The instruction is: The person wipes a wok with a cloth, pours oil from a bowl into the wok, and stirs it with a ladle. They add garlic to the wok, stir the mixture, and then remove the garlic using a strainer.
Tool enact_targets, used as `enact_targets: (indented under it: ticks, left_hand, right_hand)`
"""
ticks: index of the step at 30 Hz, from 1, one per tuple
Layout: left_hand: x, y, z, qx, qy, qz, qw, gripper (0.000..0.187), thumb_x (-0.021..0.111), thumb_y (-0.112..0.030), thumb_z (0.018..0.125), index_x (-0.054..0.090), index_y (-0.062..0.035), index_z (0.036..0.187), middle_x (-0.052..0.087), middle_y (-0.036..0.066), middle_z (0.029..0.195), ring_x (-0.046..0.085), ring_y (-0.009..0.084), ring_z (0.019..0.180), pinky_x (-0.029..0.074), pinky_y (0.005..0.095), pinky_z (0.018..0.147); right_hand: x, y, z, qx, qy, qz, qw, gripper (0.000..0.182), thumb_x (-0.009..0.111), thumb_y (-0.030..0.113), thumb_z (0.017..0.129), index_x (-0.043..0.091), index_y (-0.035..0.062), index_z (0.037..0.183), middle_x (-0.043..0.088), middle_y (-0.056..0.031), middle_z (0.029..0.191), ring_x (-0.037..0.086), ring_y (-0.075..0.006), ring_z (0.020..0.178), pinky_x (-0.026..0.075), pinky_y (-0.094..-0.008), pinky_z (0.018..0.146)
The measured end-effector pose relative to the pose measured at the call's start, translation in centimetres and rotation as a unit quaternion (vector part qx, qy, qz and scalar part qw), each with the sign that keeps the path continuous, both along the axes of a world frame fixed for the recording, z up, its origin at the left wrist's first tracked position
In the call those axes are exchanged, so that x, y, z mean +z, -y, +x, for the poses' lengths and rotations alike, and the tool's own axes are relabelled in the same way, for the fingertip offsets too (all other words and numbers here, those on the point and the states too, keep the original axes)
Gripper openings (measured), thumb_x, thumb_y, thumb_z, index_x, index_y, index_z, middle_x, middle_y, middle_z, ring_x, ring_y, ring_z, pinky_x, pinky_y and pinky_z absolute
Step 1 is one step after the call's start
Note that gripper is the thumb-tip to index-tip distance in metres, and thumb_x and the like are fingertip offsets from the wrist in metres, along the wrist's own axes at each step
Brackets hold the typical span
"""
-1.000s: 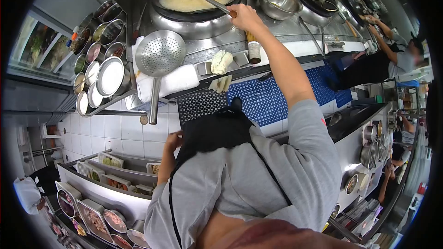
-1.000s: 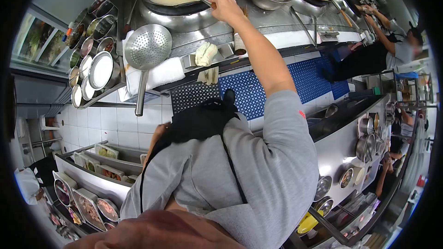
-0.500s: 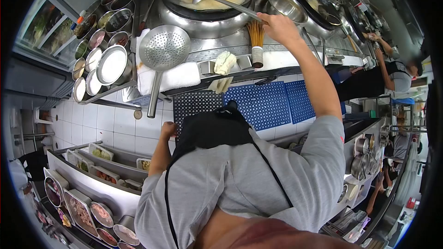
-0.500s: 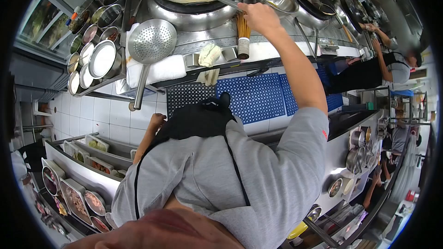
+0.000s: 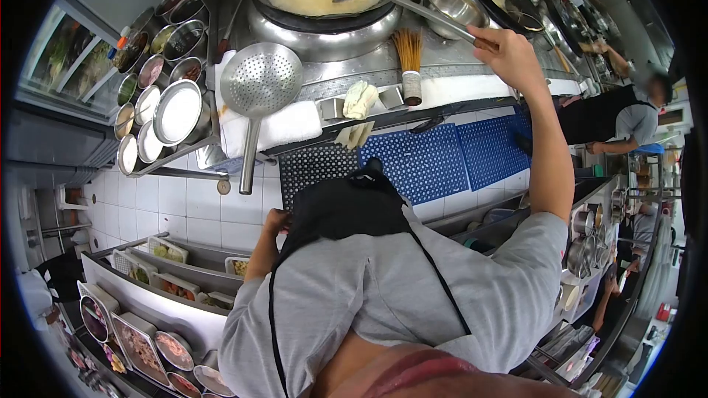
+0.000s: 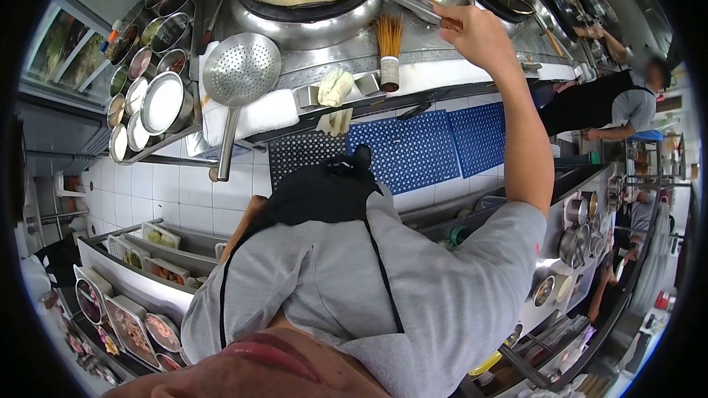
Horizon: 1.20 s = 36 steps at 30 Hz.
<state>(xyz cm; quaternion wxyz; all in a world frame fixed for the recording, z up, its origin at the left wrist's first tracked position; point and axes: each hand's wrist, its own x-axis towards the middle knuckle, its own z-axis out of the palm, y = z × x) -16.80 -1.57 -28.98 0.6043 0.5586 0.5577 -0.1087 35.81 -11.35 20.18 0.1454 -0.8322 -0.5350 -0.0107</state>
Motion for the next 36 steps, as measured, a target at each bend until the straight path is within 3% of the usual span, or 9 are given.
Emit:
enact_targets:
  ticks: [14, 20, 23, 26, 29, 31, 33, 34, 36]
  left_hand:
    - [0.3, -1.7, 3.4, 0.047, 0.039, 0.026, 0.998, 0.029, 0.070, -0.022, 0.082, 0.064, 0.0018, 0.068, 0.063, 0.010, 0.062, 0.060, 0.0189, 0.047, 0.051, 0.0314, 0.040]
    - [-1.7, 0.7, -0.2, 0.070, 0.061, 0.087, 0.992, 0.031, 0.072, -0.024, 0.081, 0.068, 0.0042, 0.069, 0.064, 0.013, 0.059, 0.061, 0.0202, 0.046, 0.050, 0.0318, 0.042]
    - [-3.0, 2.4, -3.2, 0.049, 0.033, 0.132, 0.990, 0.029, 0.072, -0.023, 0.080, 0.069, 0.0050, 0.072, 0.065, 0.014, 0.062, 0.062, 0.0202, 0.048, 0.048, 0.0326, 0.043]
    - [-1.0, 4.0, -4.2, 0.076, 0.039, 0.162, 0.983, 0.024, 0.073, -0.022, 0.075, 0.071, 0.0010, 0.075, 0.066, 0.012, 0.063, 0.063, 0.0190, 0.053, 0.047, 0.0338, 0.045]
    - [-0.5, 5.9, -4.8, 0.124, 0.082, 0.170, 0.974, 0.023, 0.072, -0.024, 0.074, 0.071, -0.0004, 0.075, 0.066, 0.012, 0.064, 0.063, 0.0179, 0.055, 0.048, 0.0345, 0.047]
    - [-3.2, 4.7, -5.9, 0.028, -0.047, 0.125, 0.991, 0.027, 0.071, -0.027, 0.075, 0.070, 0.0001, 0.071, 0.067, 0.012, 0.063, 0.065, 0.0182, 0.055, 0.050, 0.0343, 0.051]
    - [-3.7, 4.1, -5.0, -0.017, -0.116, 0.123, 0.985, 0.029, 0.068, -0.024, 0.078, 0.068, 0.0015, 0.064, 0.064, 0.013, 0.057, 0.065, 0.0225, 0.051, 0.053, 0.0353, 0.052]
    - [-3.2, 4.1, -4.5, 0.083, -0.072, 0.058, 0.992, 0.027, 0.065, -0.020, 0.080, 0.067, 0.0018, 0.065, 0.064, 0.013, 0.057, 0.064, 0.0232, 0.048, 0.052, 0.0365, 0.047]
    - [-2.5, 3.5, -3.5, 0.135, -0.043, 0.047, 0.989, 0.025, 0.062, -0.018, 0.083, 0.068, 0.0022, 0.070, 0.064, 0.013, 0.058, 0.064, 0.0243, 0.046, 0.051, 0.0349, 0.040]
  right_hand:
    - [-13.3, -6.9, -0.4, -0.042, 0.019, 0.002, 0.999, 0.040, 0.064, 0.012, 0.082, 0.064, 0.0105, 0.122, 0.070, -0.0162, 0.095, 0.066, -0.0372, 0.090, 0.052, -0.0447, 0.084]
    - [-15.7, -11.2, 0.0, -0.019, -0.013, 0.032, 0.999, 0.042, 0.065, 0.010, 0.080, 0.064, 0.0102, 0.122, 0.071, -0.0158, 0.094, 0.066, -0.0363, 0.091, 0.052, -0.0446, 0.084]
    - [-16.3, -13.4, -0.6, -0.038, -0.051, 0.036, 0.997, 0.027, 0.063, 0.013, 0.082, 0.065, 0.0101, 0.109, 0.069, -0.0191, 0.097, 0.065, -0.0389, 0.097, 0.051, -0.0479, 0.087]
    - [-17.7, -15.9, -0.2, -0.043, -0.073, 0.046, 0.995, 0.032, 0.066, 0.016, 0.080, 0.067, 0.0122, 0.112, 0.070, -0.0148, 0.100, 0.065, -0.0362, 0.099, 0.051, -0.0447, 0.089]
    - [-19.4, -18.2, 0.5, -0.027, -0.135, 0.144, 0.980, 0.045, 0.070, 0.018, 0.080, 0.064, 0.0121, 0.124, 0.073, -0.0117, 0.094, 0.070, -0.0281, 0.081, 0.055, -0.0390, 0.074]
    - [-18.9, -19.2, 0.9, -0.033, -0.175, 0.097, 0.979, 0.047, 0.073, 0.019, 0.079, 0.064, 0.0136, 0.125, 0.071, -0.0050, 0.086, 0.059, -0.0133, 0.049, 0.049, -0.0301, 0.045]
    - [-16.9, -19.1, -0.1, -0.034, -0.245, 0.063, 0.967, 0.049, 0.072, 0.017, 0.081, 0.062, 0.0117, 0.128, 0.064, -0.0055, 0.068, 0.056, -0.0126, 0.045, 0.044, -0.0288, 0.040]
    - [-15.0, -18.4, -1.4, -0.058, -0.251, 0.034, 0.966, 0.048, 0.074, 0.018, 0.080, 0.063, 0.0123, 0.127, 0.069, -0.0072, 0.078, 0.061, -0.0147, 0.051, 0.048, -0.0293, 0.043]
    - [-15.1, -18.3, -0.1, -0.027, -0.264, 0.026, 0.964, 0.049, 0.072, 0.017, 0.080, 0.063, 0.0135, 0.128, 0.062, -0.0056, 0.065, 0.056, -0.0122, 0.047, 0.046, -0.0288, 0.044]
